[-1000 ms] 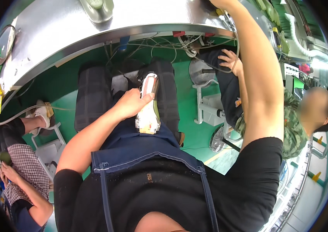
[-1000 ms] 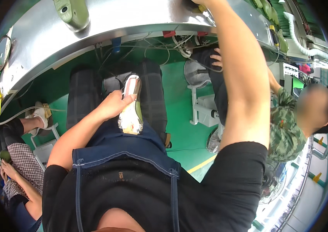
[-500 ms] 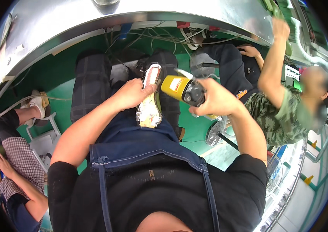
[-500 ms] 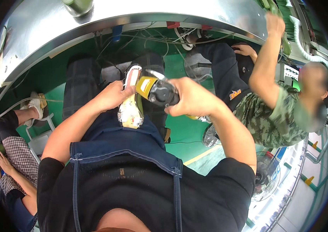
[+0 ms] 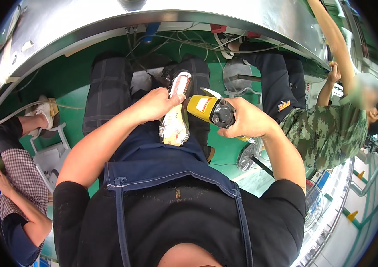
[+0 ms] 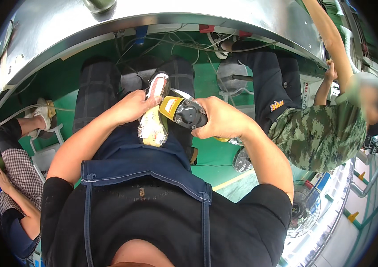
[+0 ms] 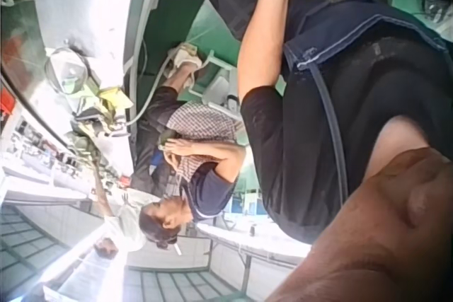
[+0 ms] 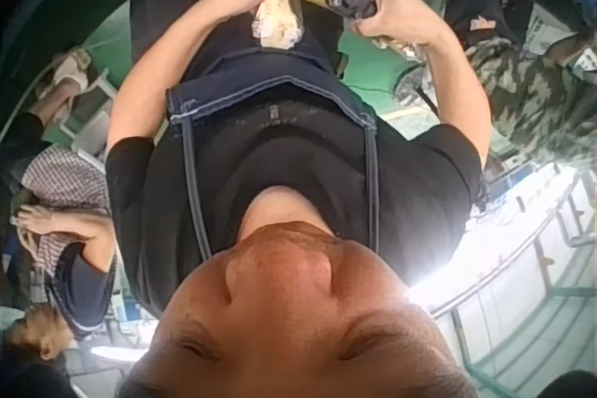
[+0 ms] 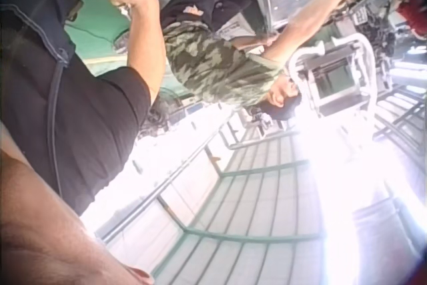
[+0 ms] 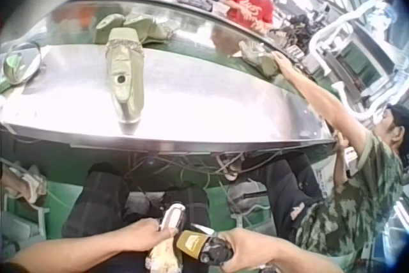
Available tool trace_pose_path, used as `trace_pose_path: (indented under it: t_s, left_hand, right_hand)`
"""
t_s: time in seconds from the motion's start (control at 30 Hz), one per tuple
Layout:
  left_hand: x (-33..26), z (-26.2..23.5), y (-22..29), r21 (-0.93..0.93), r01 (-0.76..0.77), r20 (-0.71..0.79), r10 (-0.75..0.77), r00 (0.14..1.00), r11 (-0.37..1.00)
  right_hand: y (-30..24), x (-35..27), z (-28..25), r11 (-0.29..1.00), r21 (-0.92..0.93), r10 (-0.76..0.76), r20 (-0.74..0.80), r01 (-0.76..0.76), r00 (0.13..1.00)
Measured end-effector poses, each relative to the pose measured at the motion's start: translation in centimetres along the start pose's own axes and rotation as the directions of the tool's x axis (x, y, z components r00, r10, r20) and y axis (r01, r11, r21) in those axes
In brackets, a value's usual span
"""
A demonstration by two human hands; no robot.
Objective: The person secures a metal band around the heel of a green sandal using a pneumatic stapler. They repeatedly pick up sandals from a conveyor belt, position the band, and fire the stapler to fasten it. The person handles the sandals one at a time, placing the finished items back onto the moving belt.
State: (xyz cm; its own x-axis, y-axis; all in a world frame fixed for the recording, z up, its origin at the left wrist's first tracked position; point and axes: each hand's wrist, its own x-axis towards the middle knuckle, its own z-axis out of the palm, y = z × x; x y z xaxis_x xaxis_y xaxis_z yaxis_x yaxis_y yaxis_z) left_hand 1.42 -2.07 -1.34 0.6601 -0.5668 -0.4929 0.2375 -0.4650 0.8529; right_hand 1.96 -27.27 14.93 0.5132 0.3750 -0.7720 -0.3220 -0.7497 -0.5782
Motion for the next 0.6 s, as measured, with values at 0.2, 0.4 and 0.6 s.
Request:
trace_pose_path:
  t_s: [0.2, 0.4, 0.6]
  left_hand:
    - [0.7, -0.4, 0.0, -0.058, -0.006, 0.02, 0.007, 1.0, 0.998]
    - [0.4, -0.5, -0.1, -0.103, 0.076, 0.074, -0.068, 0.995, 0.992]
    - [0.9, 0.9, -1.2, -0.028, 0.045, -0.082, -0.047, 0.996, 0.999]
  right_hand:
    - [-0.3, 1.0, -1.5, 0.997, -0.007, 0.073, 0.066, -0.072, 0.995]
    - [-0.3, 0.0, -1.8, 0.99, 0.137, -0.008, -0.111, 0.023, 0.994]
    - [-4.3, -2.1, -7.5, 0.956, 0.01, -0.249, -0.498, 0.293, 0.83]
